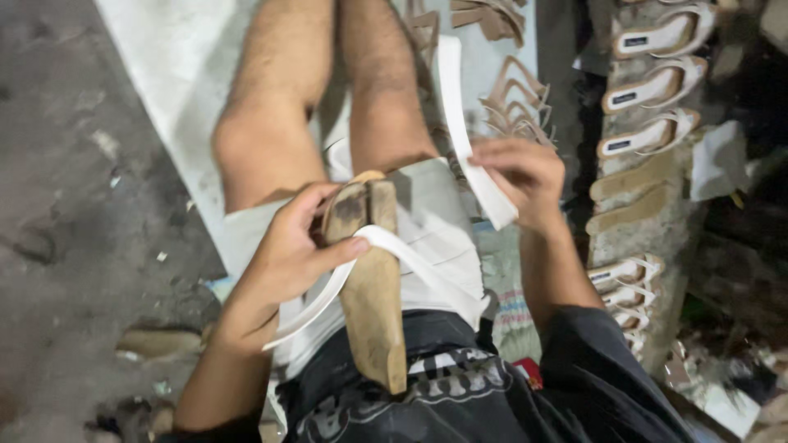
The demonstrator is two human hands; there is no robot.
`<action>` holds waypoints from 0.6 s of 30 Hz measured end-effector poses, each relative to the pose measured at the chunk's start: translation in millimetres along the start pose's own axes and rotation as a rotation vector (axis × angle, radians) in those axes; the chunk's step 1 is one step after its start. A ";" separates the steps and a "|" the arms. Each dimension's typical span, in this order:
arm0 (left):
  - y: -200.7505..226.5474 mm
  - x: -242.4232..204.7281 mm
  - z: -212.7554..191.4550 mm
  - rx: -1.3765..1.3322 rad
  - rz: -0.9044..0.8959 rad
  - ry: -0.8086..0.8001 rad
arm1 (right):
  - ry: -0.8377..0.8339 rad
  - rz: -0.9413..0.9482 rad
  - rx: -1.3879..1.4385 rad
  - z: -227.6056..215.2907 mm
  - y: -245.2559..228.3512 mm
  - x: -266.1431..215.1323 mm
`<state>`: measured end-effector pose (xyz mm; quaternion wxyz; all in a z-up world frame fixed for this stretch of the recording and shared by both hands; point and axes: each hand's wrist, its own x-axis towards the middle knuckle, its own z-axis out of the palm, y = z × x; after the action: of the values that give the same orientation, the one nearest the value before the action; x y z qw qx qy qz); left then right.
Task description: The person assembles sandals by wrapping white straps around wooden lasts and securing them with a hammer. The person repeatedly picks up a last, wraps the strap, hammers it into place, and sets the finished sandal aside.
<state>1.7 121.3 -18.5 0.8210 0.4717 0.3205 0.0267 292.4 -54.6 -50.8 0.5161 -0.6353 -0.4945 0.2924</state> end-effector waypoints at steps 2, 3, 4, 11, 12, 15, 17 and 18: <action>-1.2 -13.4 3.3 0.027 0.050 -0.023 | -0.143 -0.032 -0.087 1.3 -34.2 -15.3; -2.8 -21.3 5.7 0.043 0.077 -0.038 | -0.165 -0.071 -0.107 3.2 -47.5 -22.4; -4.2 -30.3 8.4 0.065 0.095 -0.025 | -0.186 -0.111 -0.127 5.0 -59.5 -29.1; 2.3 -62.5 21.2 0.101 0.227 -0.015 | -0.299 -0.238 -0.303 4.7 -118.2 -40.8; 2.7 -64.7 22.4 0.095 0.237 -0.014 | -0.328 -0.211 -0.215 1.3 -124.1 -39.9; -1.2 -69.6 24.3 0.144 0.242 -0.046 | -0.440 -0.050 0.054 -15.5 -139.5 -40.3; -4.3 -68.2 22.3 0.176 0.293 -0.083 | -0.571 0.058 0.148 -28.5 -151.9 -36.9; -5.6 -67.1 22.1 0.193 0.320 -0.100 | -0.655 0.084 0.171 -32.3 -158.4 -34.7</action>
<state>-40.7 78.2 18.4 0.7723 0.5938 0.2011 0.1025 257.4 -102.2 103.7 0.3688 -0.4820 -0.5809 0.5424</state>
